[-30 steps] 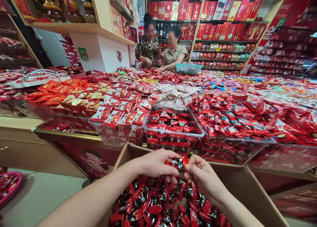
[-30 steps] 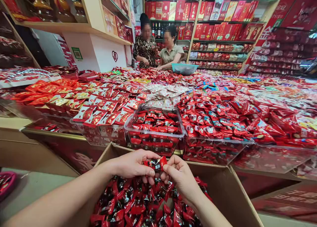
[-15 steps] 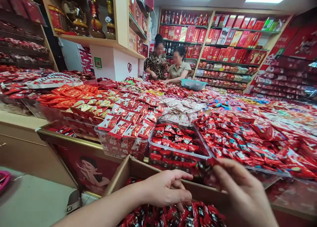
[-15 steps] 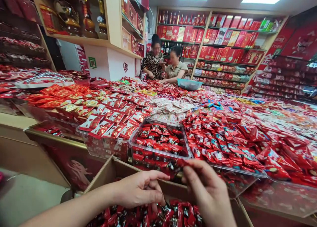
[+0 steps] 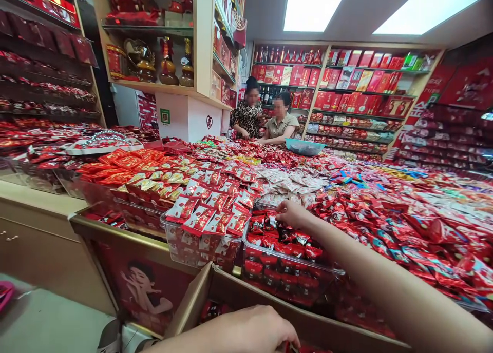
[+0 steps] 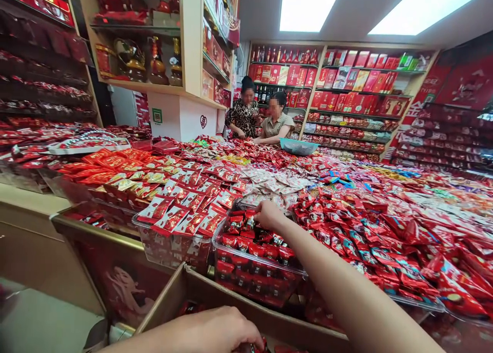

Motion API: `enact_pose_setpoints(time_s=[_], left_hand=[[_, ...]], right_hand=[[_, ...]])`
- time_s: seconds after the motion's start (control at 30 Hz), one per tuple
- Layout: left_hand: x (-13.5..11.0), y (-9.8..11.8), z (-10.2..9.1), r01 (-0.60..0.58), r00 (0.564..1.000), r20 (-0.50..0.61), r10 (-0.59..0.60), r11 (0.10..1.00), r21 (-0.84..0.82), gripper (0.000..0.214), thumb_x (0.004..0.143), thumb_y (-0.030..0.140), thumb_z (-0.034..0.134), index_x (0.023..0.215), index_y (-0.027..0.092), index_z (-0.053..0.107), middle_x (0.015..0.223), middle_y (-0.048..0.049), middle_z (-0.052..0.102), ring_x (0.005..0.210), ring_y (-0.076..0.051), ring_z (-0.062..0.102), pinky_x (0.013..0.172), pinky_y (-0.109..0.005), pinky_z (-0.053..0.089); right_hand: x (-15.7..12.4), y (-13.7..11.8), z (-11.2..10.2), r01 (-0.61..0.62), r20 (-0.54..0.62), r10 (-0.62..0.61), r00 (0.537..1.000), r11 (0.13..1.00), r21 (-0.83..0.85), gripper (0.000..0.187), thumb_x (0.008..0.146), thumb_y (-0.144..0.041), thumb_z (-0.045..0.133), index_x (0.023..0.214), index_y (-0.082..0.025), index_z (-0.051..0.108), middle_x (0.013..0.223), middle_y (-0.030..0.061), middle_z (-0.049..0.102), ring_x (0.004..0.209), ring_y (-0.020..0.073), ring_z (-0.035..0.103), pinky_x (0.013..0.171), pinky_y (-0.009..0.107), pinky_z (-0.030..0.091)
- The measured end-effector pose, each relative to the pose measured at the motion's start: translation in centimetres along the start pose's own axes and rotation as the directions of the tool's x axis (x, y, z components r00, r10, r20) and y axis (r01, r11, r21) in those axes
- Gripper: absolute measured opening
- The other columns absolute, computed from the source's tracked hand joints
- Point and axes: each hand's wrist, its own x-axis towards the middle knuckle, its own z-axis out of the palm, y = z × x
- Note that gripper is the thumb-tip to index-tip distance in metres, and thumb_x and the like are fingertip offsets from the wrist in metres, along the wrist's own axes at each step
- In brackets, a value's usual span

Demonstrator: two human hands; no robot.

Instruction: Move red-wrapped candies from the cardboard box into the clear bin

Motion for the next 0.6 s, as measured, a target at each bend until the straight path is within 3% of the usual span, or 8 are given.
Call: enact_pose_setpoints(time_s=[0.13,0.3,0.43,0.6], left_hand=[[-0.1,-0.7,0.3,-0.078,0.996,0.041,0.078,0.997,-0.025,0.028,0.073,0.024,0.048,0.099,0.025,0.057,0.082,-0.0007,0.065,0.067,-0.013,0.058,0.049,-0.017,0.036],[-0.9,-0.9,0.3,-0.119,0.992,0.045,0.119,0.993,-0.016,0.020,0.074,0.029,0.047,0.089,0.025,0.059,0.072,0.0007,0.062,0.057,-0.012,0.054,0.044,-0.017,0.033],[-1.0,-0.4,-0.3,-0.117,0.992,0.036,0.118,0.993,-0.035,0.018,0.073,0.025,0.048,0.088,0.025,0.058,0.072,0.0016,0.061,0.056,-0.011,0.053,0.044,-0.017,0.032],[-0.5,0.0,-0.4,-0.128,0.989,0.071,0.128,0.992,0.000,0.018,0.074,0.021,0.046,0.087,0.022,0.059,0.072,-0.0001,0.062,0.055,-0.011,0.051,0.042,-0.017,0.030]], right_hand=[[0.1,-0.9,0.6,0.014,0.043,-0.011,0.999,0.996,-0.083,0.016,0.064,-0.021,0.059,0.078,-0.014,0.062,0.063,0.0041,0.064,0.059,0.0138,0.057,0.051,0.021,0.038],[-0.3,-0.5,-0.7,0.060,0.024,-0.056,0.998,0.980,-0.192,0.015,0.065,-0.022,0.055,0.076,-0.014,0.063,0.077,0.0087,0.065,0.072,0.0182,0.057,0.059,0.025,0.038],[-1.5,0.4,-2.1,0.091,0.105,-0.067,0.992,0.965,-0.245,0.007,0.060,-0.021,0.059,0.062,-0.016,0.063,0.065,0.0057,0.065,0.065,0.0181,0.057,0.053,0.024,0.037],[-3.1,0.4,-1.1,0.110,0.214,-0.056,0.975,0.962,-0.252,0.006,0.056,-0.022,0.062,0.052,-0.018,0.061,0.054,0.0019,0.062,0.056,0.0156,0.055,0.045,0.022,0.034]])
